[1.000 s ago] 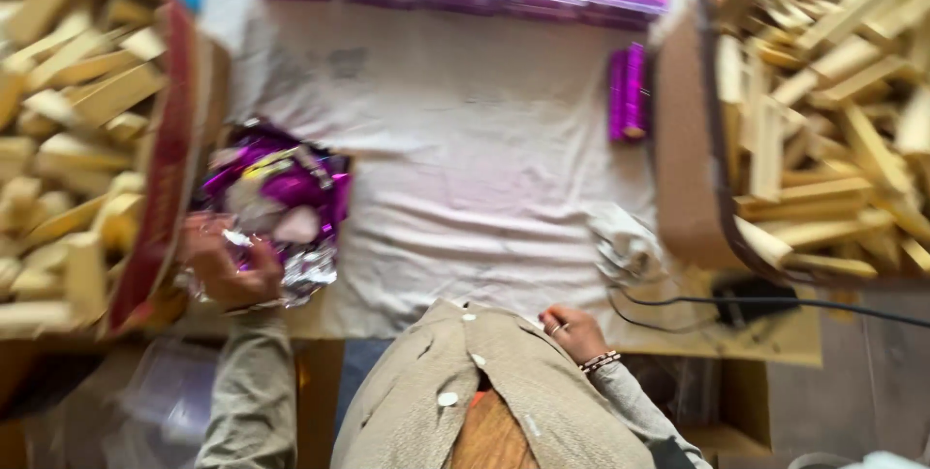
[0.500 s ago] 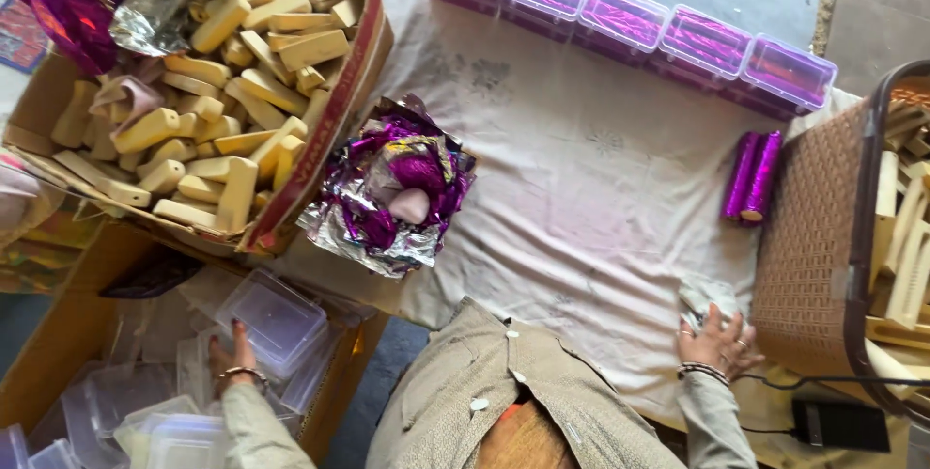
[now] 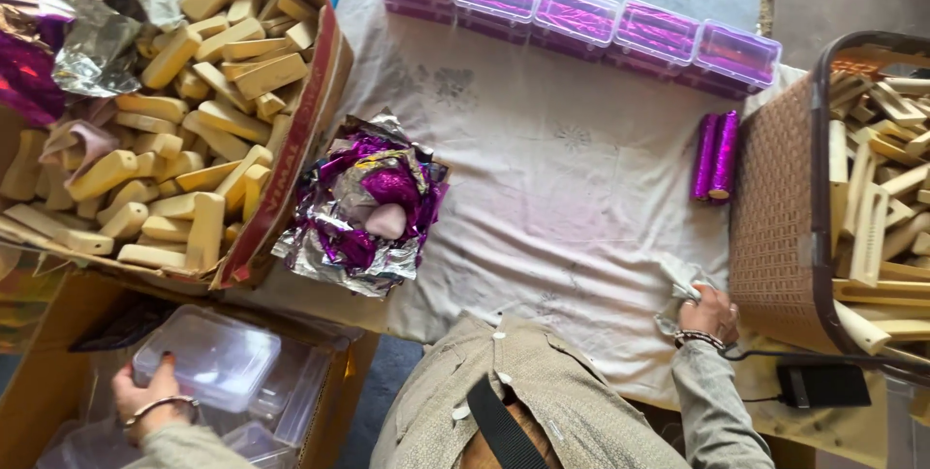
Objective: The person wraps wooden handles in purple foil and places them into a clear plastic container. They wipe the container with a cloth and arrange the wrapped items inside. The person also wipes several unwrapped wooden handles with the cloth.
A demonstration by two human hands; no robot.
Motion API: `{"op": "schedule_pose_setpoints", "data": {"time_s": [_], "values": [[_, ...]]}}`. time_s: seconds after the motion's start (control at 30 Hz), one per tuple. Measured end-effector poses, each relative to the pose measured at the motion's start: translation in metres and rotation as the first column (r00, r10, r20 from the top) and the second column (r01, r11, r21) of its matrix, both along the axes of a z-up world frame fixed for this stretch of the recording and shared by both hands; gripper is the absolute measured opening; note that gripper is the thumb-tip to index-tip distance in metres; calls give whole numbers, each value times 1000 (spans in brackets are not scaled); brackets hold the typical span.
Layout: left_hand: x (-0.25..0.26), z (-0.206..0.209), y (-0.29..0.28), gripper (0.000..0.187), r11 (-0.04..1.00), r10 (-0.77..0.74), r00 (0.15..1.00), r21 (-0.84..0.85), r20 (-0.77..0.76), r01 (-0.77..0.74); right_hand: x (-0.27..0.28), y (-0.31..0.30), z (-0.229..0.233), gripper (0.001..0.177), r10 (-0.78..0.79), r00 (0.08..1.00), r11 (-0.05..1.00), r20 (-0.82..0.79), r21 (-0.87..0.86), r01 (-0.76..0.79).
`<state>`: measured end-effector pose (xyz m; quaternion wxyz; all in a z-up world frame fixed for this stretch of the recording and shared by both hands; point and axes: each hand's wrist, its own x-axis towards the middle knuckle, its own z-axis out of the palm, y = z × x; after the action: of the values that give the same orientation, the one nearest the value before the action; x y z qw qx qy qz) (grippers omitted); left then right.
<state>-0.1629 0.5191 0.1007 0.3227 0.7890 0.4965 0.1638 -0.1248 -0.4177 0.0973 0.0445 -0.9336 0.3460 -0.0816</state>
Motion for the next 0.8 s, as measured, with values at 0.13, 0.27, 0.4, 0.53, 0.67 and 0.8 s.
{"op": "schedule_pose_setpoints", "data": {"time_s": [0.13, 0.27, 0.4, 0.53, 0.67, 0.8], "values": [[3, -3, 22, 57, 994, -56, 983, 82, -174, 71, 3, 0, -14, 28, 72, 997, 996, 33, 46, -73], [-7, 11, 30, 45, 942, -157, 977, 276, -146, 193, 2, 10, -10, 28, 68, 995, 995, -67, 82, -62], [7, 59, 61, 44, 962, -207, 959, 217, 194, 164, 3, 20, 10, 37, 25, 992, 993, -121, 117, -11], [62, 165, -70, 42, 822, -324, 946, 503, 24, 268, 8, 30, 15, 54, 8, 994, 995, -112, 98, 3], [83, 296, -238, 42, 585, -363, 916, 722, -174, 369, 4, 27, -4, 60, 44, 998, 992, -41, 117, -39], [72, 334, -294, 36, 488, -437, 895, 814, -84, 315, -1, 15, -16, 60, 108, 990, 992, -90, 76, -101]]}}
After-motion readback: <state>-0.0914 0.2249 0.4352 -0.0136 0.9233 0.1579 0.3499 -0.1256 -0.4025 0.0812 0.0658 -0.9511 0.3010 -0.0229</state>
